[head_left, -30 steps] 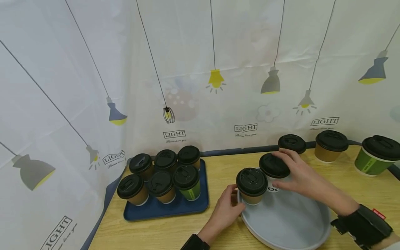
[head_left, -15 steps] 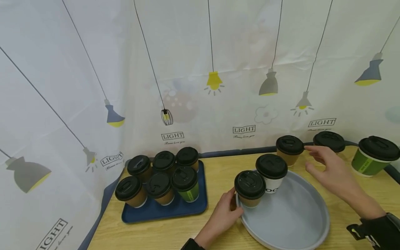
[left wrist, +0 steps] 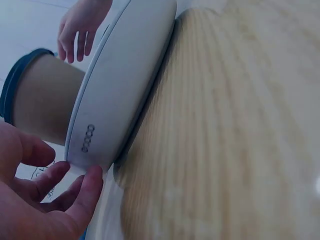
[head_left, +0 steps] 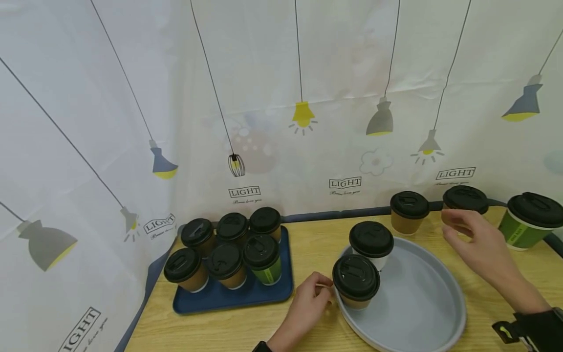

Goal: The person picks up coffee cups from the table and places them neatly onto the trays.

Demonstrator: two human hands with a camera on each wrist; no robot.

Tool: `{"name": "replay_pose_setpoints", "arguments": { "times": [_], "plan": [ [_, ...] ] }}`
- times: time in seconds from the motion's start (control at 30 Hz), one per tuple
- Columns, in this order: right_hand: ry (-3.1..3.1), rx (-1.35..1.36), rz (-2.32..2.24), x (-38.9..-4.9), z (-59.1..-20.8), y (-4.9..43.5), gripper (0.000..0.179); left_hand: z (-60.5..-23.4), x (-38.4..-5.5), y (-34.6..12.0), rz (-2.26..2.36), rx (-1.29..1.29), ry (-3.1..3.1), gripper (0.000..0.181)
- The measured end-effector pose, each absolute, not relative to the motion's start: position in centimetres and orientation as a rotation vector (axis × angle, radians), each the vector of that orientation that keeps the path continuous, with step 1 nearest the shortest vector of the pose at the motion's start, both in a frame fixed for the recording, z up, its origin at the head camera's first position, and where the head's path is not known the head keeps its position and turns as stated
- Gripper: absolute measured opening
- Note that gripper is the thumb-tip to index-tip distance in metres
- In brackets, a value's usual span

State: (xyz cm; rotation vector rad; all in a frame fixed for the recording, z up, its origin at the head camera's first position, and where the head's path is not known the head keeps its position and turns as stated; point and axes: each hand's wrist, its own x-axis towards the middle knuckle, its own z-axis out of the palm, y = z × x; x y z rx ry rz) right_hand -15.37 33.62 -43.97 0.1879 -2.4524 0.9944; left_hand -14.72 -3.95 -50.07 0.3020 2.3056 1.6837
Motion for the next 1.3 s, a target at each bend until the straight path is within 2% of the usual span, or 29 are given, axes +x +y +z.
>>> {"name": "replay_pose_setpoints", "arguments": {
  "times": [0.1,0.37,0.73,0.83,1.1,1.3],
  "plan": [
    [-2.475,0.172,0.972,-15.4,-44.3,33.8,0.038,-50.2,-15.7,-3.6,1.736,0.290,2.324,0.019],
    [-2.538,0.125,0.992,-16.0,-44.8,33.4,0.044,-50.6,-18.2,-2.4,1.715,0.333,2.395,0.038],
    [-2.560,0.129,0.999,-17.1,-45.1,33.3,0.048,-50.7,-17.6,-2.9,1.812,0.349,2.071,0.048],
    [-2.603,0.120,0.976,-18.1,-44.9,33.2,0.059,-50.7,-17.4,-2.9,1.844,0.327,2.007,0.050],
    [-2.790,0.044,0.924,-21.6,-44.2,32.6,0.105,-50.8,-17.1,-2.6,1.851,0.351,2.038,0.051],
    [-2.871,0.056,0.892,-23.7,-44.2,31.9,0.119,-50.9,-17.0,-2.6,1.864,0.343,2.027,0.051]
  ]
}}
